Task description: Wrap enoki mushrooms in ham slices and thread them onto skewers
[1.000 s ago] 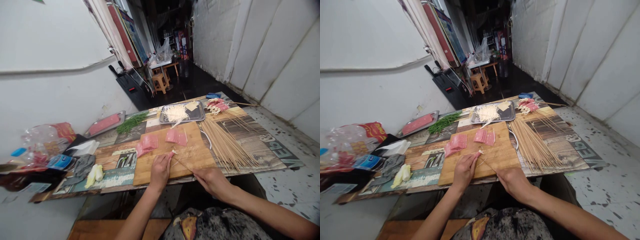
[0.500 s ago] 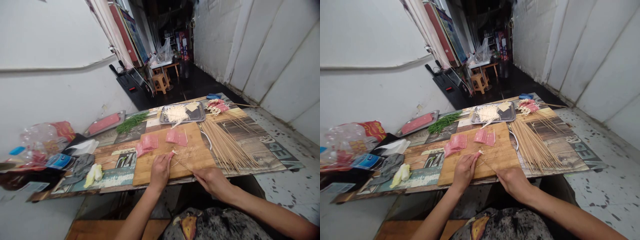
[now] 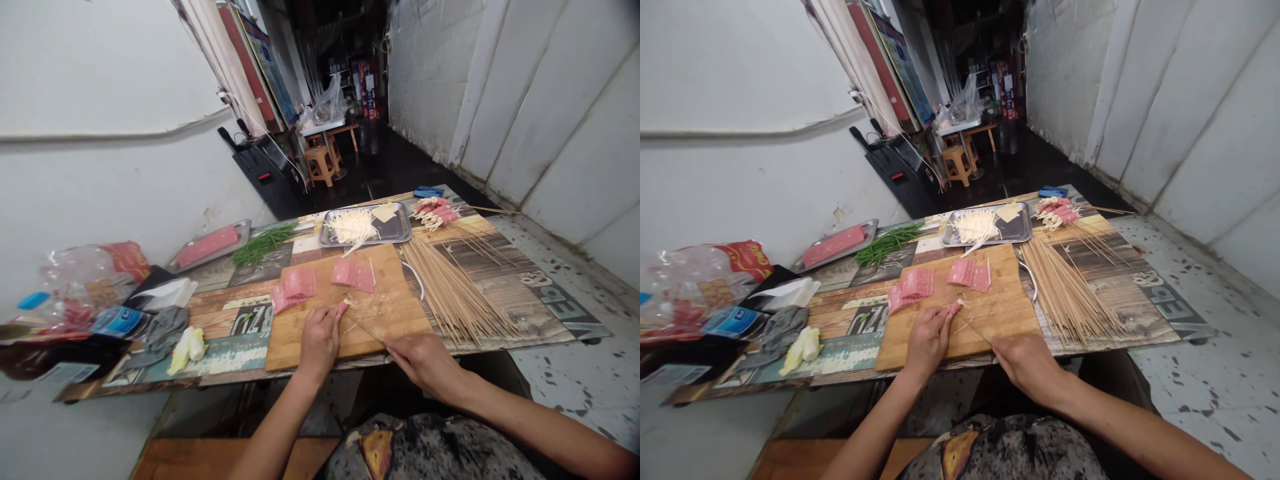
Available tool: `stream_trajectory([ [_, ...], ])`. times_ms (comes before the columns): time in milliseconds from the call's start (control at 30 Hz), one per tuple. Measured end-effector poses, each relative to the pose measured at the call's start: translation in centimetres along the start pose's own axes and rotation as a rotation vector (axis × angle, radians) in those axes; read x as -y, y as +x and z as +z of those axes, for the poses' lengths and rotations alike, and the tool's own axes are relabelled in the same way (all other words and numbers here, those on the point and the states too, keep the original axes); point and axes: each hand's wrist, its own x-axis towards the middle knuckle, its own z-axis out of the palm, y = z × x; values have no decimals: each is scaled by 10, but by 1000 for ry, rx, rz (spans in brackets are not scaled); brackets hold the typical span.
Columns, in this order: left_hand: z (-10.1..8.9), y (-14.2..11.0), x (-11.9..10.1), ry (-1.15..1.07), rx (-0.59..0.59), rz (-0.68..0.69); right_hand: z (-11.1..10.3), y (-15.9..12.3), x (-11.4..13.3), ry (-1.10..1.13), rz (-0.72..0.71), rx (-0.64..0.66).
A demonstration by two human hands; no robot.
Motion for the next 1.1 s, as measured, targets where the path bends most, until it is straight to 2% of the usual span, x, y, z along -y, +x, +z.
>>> stream_trajectory([
  [600, 0, 0, 0, -6, 3, -32, 2, 2, 1, -1, 8, 8],
  [1100, -1, 2, -1, -19, 12, -10, -15, 25, 19, -149, 70, 233],
])
